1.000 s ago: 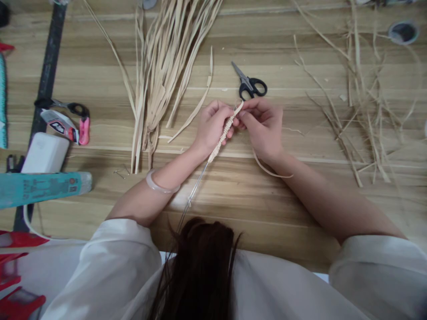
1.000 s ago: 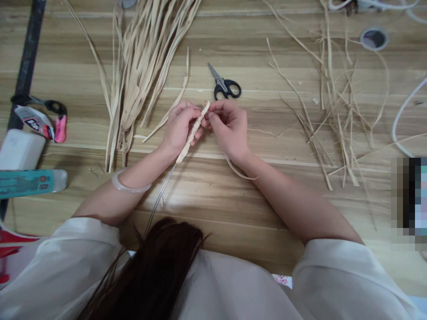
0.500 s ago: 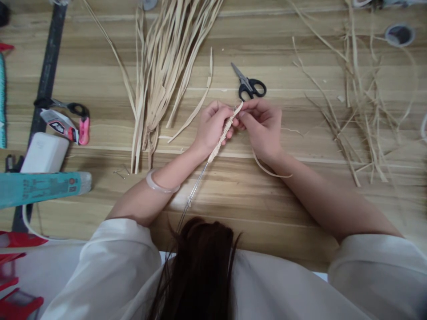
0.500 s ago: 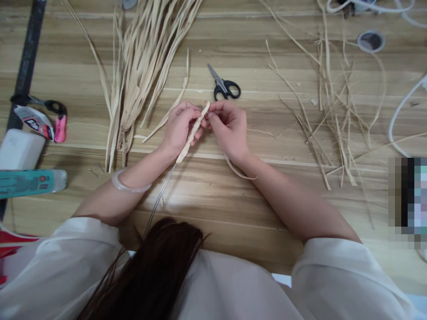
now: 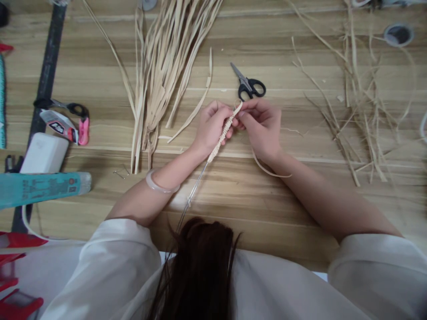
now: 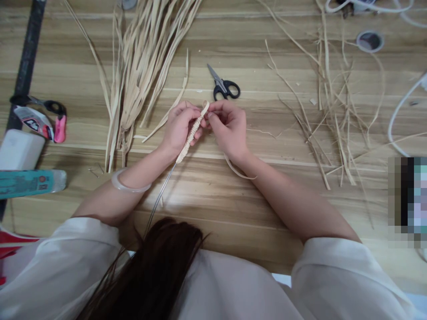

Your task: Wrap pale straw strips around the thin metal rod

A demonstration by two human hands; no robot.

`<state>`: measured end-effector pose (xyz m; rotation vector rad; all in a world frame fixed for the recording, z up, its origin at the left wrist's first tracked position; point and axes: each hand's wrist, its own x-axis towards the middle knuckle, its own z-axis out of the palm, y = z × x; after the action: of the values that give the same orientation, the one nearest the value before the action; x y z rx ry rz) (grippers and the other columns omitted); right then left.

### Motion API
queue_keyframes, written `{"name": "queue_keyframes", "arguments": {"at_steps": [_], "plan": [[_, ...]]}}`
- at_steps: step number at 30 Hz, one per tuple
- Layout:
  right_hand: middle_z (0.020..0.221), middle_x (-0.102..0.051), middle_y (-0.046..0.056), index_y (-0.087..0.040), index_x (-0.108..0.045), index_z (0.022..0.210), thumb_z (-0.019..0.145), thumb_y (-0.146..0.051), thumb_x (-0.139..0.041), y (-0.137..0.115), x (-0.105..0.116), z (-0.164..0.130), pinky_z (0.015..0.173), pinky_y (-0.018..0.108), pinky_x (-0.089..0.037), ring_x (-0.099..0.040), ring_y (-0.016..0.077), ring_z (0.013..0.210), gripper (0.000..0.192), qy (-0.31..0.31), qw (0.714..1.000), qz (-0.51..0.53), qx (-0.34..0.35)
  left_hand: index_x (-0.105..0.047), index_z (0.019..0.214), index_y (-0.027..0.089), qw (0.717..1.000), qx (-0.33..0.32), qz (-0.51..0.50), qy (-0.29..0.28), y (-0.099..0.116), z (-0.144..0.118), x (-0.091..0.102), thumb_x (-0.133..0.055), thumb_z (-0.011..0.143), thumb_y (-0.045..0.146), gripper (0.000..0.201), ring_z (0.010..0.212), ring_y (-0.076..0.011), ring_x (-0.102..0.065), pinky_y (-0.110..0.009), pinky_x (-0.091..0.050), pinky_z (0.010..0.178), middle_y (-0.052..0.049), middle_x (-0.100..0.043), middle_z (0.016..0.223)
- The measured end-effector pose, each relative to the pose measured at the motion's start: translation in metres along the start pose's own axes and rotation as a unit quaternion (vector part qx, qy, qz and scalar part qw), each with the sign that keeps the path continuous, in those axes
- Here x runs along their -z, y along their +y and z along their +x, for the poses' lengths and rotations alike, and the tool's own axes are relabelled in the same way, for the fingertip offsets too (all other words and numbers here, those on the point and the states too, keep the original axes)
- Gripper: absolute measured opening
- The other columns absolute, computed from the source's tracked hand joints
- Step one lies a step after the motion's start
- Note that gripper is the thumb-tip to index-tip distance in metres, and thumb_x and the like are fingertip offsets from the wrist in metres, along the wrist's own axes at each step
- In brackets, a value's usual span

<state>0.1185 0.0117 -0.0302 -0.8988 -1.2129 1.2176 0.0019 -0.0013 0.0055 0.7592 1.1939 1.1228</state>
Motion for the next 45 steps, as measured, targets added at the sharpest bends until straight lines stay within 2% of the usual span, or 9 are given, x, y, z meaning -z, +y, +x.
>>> {"name": "queue_keyframes", "arguments": {"at_steps": [9, 19, 26, 32, 38, 45], "plan": [[0.066, -0.066, -0.003, -0.022, -0.065, 0.076, 0.078, -0.004, -0.058, 0.0, -0.0003, -0.0001, 0.055, 0.023, -0.053, -0.063, 0.0096, 0.059, 0.019, 0.002, 1.0, 0.007, -0.006, -0.044, 0.07, 0.018, 0.999, -0.031, 0.013, -0.012, -0.0015, 0.0002, 0.0009, -0.048, 0.08, 0.015, 0.012, 0.033, -0.0057, -0.045, -0.017, -0.023, 0.029, 0.006, -0.057, 0.052], [0.068, -0.066, -0.003, -0.024, -0.063, 0.078, 0.08, -0.009, -0.059, 0.0018, 0.0004, 0.0, 0.057, 0.025, -0.053, -0.063, 0.0105, 0.061, 0.015, -0.005, 1.0, -0.014, -0.011, -0.045, 0.07, 0.018, 1.0, 0.003, 0.024, 0.006, 0.0004, 0.0003, 0.0003, -0.05, 0.082, 0.016, 0.014, 0.034, -0.0038, -0.045, -0.016, -0.025, 0.031, 0.006, -0.057, 0.053], [0.067, -0.066, -0.002, -0.024, -0.062, 0.078, 0.081, -0.019, -0.064, 0.0007, 0.0002, -0.0007, 0.058, 0.026, -0.054, -0.063, 0.0109, 0.061, 0.006, -0.005, 1.0, -0.022, -0.01, -0.046, 0.069, 0.018, 1.0, -0.009, 0.008, -0.002, -0.0001, 0.0, 0.0006, -0.051, 0.081, 0.015, 0.014, 0.033, -0.0048, -0.045, -0.017, -0.024, 0.029, 0.005, -0.057, 0.052], [0.07, -0.066, -0.002, -0.025, -0.06, 0.079, 0.084, -0.03, -0.063, 0.0029, 0.001, -0.0002, 0.06, 0.028, -0.055, -0.064, 0.012, 0.063, 0.007, -0.011, 0.998, -0.061, -0.008, -0.045, 0.069, 0.019, 1.0, -0.016, 0.011, -0.006, -0.0009, 0.0004, 0.0009, -0.05, 0.081, 0.015, 0.013, 0.033, -0.0053, -0.045, -0.018, -0.023, 0.029, 0.005, -0.057, 0.053], [0.071, -0.066, -0.001, -0.027, -0.06, 0.08, 0.085, -0.033, -0.062, 0.0067, 0.0019, -0.0006, 0.061, 0.029, -0.055, -0.064, 0.0132, 0.065, 0.009, -0.013, 0.998, -0.063, 0.002, -0.047, 0.071, 0.018, 0.999, 0.026, 0.034, 0.024, 0.0014, -0.0007, -0.0006, -0.053, 0.083, 0.019, 0.014, 0.035, -0.0033, -0.045, -0.015, -0.026, 0.032, 0.005, -0.058, 0.054], [0.072, -0.065, 0.0, -0.026, -0.061, 0.079, 0.083, -0.031, -0.064, 0.0074, 0.0025, 0.0, 0.062, 0.029, -0.055, -0.064, 0.0146, 0.071, 0.007, -0.003, 0.997, -0.073, -0.01, -0.046, 0.069, 0.02, 1.0, -0.008, 0.024, 0.007, -0.001, 0.0002, 0.0003, -0.052, 0.08, 0.017, 0.014, 0.035, -0.005, -0.045, -0.018, -0.024, 0.031, 0.005, -0.058, 0.053]]}}
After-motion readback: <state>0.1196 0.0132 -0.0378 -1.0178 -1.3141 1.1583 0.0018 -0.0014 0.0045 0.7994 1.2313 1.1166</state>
